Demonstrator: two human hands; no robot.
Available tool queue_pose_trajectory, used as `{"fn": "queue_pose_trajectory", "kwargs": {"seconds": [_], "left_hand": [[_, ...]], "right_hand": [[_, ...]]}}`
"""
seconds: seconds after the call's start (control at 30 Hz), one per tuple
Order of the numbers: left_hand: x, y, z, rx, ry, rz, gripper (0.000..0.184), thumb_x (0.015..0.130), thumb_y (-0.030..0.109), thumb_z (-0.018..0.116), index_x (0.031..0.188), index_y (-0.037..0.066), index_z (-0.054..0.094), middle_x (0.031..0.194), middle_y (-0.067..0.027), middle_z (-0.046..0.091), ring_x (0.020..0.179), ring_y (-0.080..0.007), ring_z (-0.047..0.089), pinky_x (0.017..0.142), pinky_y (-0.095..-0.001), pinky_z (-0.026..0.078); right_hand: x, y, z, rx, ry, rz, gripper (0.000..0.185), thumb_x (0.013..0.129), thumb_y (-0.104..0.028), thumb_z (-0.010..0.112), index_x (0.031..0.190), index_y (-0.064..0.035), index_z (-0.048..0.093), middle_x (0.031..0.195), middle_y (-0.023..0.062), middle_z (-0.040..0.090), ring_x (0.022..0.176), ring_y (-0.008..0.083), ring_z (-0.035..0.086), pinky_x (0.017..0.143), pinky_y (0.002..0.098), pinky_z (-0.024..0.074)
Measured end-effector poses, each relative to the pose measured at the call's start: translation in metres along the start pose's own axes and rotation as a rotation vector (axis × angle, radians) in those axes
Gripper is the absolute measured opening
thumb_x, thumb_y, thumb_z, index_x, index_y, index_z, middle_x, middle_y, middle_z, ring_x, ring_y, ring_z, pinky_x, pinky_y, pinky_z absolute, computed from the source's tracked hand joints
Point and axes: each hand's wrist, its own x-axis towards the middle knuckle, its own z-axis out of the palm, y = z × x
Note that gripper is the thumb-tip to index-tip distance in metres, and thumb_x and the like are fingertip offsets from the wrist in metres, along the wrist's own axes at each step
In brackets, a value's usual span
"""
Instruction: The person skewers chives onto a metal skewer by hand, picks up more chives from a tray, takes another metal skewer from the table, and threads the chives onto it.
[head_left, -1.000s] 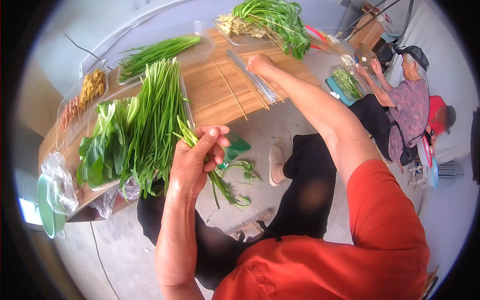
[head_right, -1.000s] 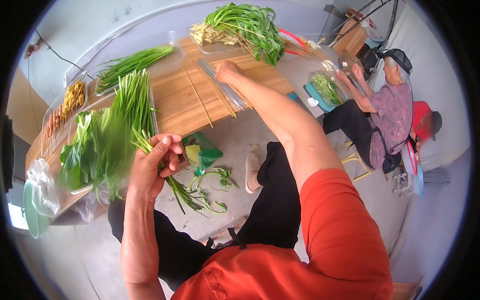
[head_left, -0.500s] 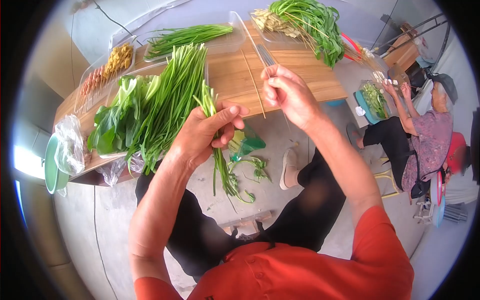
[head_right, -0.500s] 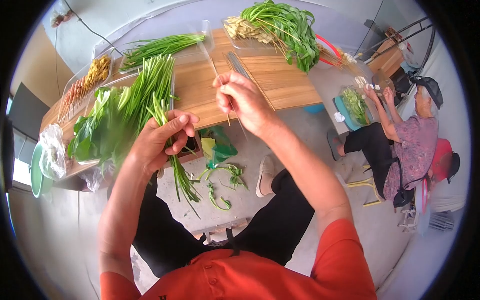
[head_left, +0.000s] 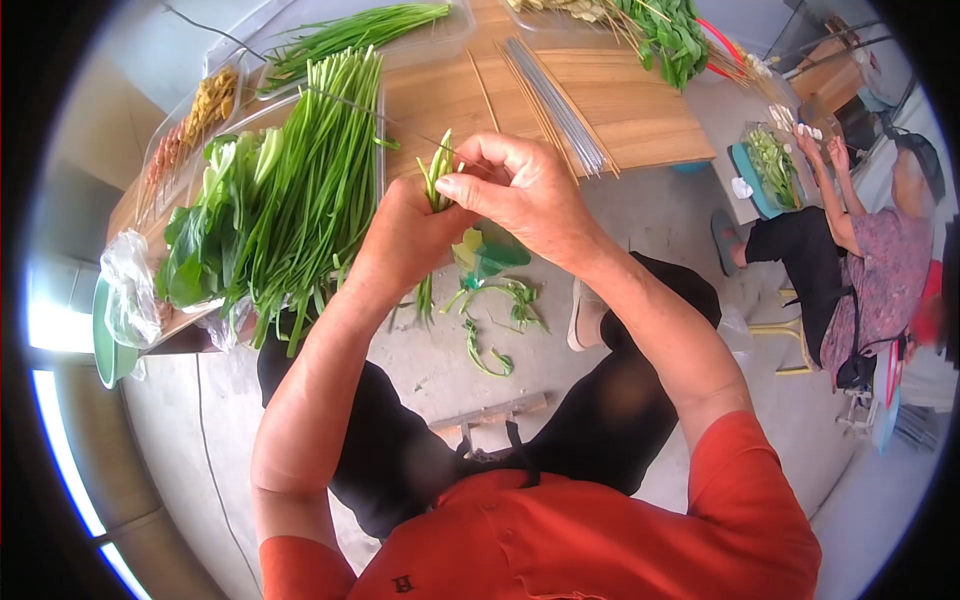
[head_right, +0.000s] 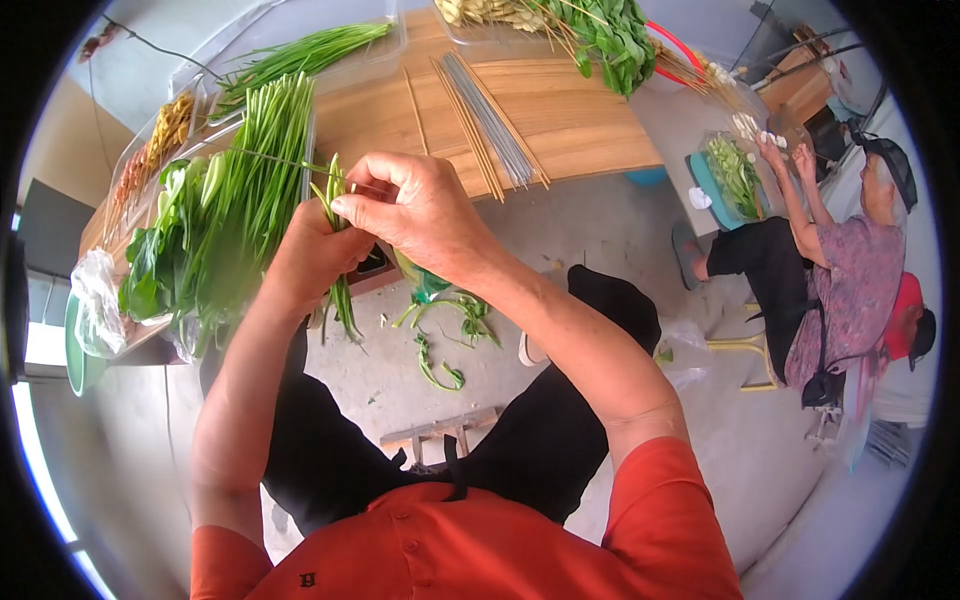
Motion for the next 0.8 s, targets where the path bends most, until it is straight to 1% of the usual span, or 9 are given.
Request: {"fn": "queue_pose_trajectory", "kwargs": {"seconds": [0.03,0.1,0.17,0.23,0.3,0.4,0.47,0.63,0.8], "left_hand": [[0.0,0.002,0.0,-0.079,-0.02,-0.109,0.023,0.086,0.019,0.066,0.08,-0.002,0.063,0.062,0.0001,0.056,0.058,-0.0065,0.052,0.05,-0.0262,0.042],[-0.005,0.003,-0.001,-0.15,-0.047,-0.083,0.023,0.089,0.021,0.065,0.083,-0.001,0.063,0.063,0.0009,0.054,0.057,-0.006,0.049,0.049,-0.0236,0.039],[-0.011,0.006,-0.003,-0.349,-0.126,-0.036,0.023,0.095,0.022,0.061,0.088,0.001,0.064,0.067,0.0021,0.054,0.059,-0.0045,0.046,0.051,-0.0197,0.035],[-0.014,0.004,-0.005,-0.344,-0.151,-0.041,0.027,0.097,0.026,0.057,0.093,0.001,0.065,0.071,0.0003,0.057,0.061,-0.0054,0.047,0.051,-0.0203,0.035],[-0.015,-0.001,-0.003,-0.402,-0.15,-0.036,0.028,0.098,0.027,0.055,0.098,0.001,0.065,0.078,-0.0024,0.061,0.063,-0.0062,0.049,0.052,-0.0208,0.035],[-0.015,0.0,-0.002,-0.454,-0.176,-0.056,0.029,0.099,0.027,0.054,0.103,0.0,0.063,0.085,-0.0052,0.063,0.064,-0.0078,0.051,0.052,-0.021,0.037],[-0.015,0.0,-0.001,-0.509,-0.176,-0.083,0.029,0.099,0.027,0.054,0.105,0.0,0.063,0.086,-0.006,0.064,0.065,-0.0087,0.053,0.053,-0.0215,0.039],[-0.014,0.003,0.002,-0.605,-0.158,-0.111,0.029,0.098,0.025,0.054,0.109,-0.001,0.06,0.091,-0.008,0.064,0.07,-0.011,0.059,0.051,-0.0218,0.043],[-0.012,-0.007,0.004,-0.43,-0.215,-0.039,0.027,0.098,0.024,0.055,0.108,-0.001,0.06,0.093,-0.0079,0.064,0.074,-0.0122,0.064,0.045,-0.021,0.043]], "right_hand": [[0.0,0.002,0.0,0.017,0.045,-0.056,0.01,0.088,-0.008,0.067,0.089,0.0013,0.064,0.074,-0.0008,0.064,0.069,0.0037,0.058,0.058,0.0221,0.0469],[-0.001,0.005,-0.005,0.075,0.035,0.0,0.01,0.089,-0.007,0.066,0.09,0.0017,0.064,0.075,0.0004,0.064,0.068,0.005,0.058,0.059,0.0231,0.0478],[-0.003,0.006,-0.009,0.133,0.016,0.058,0.009,0.089,-0.007,0.065,0.091,0.0021,0.064,0.076,0.0015,0.064,0.068,0.0064,0.059,0.06,0.024,0.0487],[-0.005,0.004,-0.011,0.351,-0.009,0.137,0.01,0.09,-0.006,0.063,0.095,0.0024,0.062,0.079,0.0039,0.064,0.065,0.0085,0.059,0.062,0.0248,0.0499],[-0.007,0.004,-0.013,0.39,-0.026,0.154,0.011,0.09,-0.006,0.062,0.097,0.0021,0.06,0.081,0.005,0.063,0.065,0.0095,0.058,0.065,0.0255,0.051],[-0.011,0.003,-0.017,0.395,-0.051,0.209,0.011,0.09,-0.009,0.063,0.096,-0.0005,0.06,0.081,0.0034,0.062,0.066,0.008,0.057,0.064,0.0234,0.0484],[-0.011,0.005,-0.02,0.366,-0.062,0.21,0.017,0.089,-0.02,0.064,0.097,-0.0052,0.062,0.085,-0.0027,0.06,0.066,0.0032,0.047,0.058,0.0188,0.034],[-0.01,0.001,-0.026,0.368,-0.032,0.253,0.016,0.089,-0.022,0.064,0.095,-0.0067,0.062,0.079,-0.0052,0.056,0.064,0.0026,0.04,0.058,0.0183,0.0332],[-0.01,0.001,-0.023,0.252,-0.025,0.191,0.018,0.089,-0.025,0.066,0.095,-0.0077,0.062,0.077,-0.0066,0.053,0.063,0.0022,0.038,0.057,0.0184,0.0315]]}}
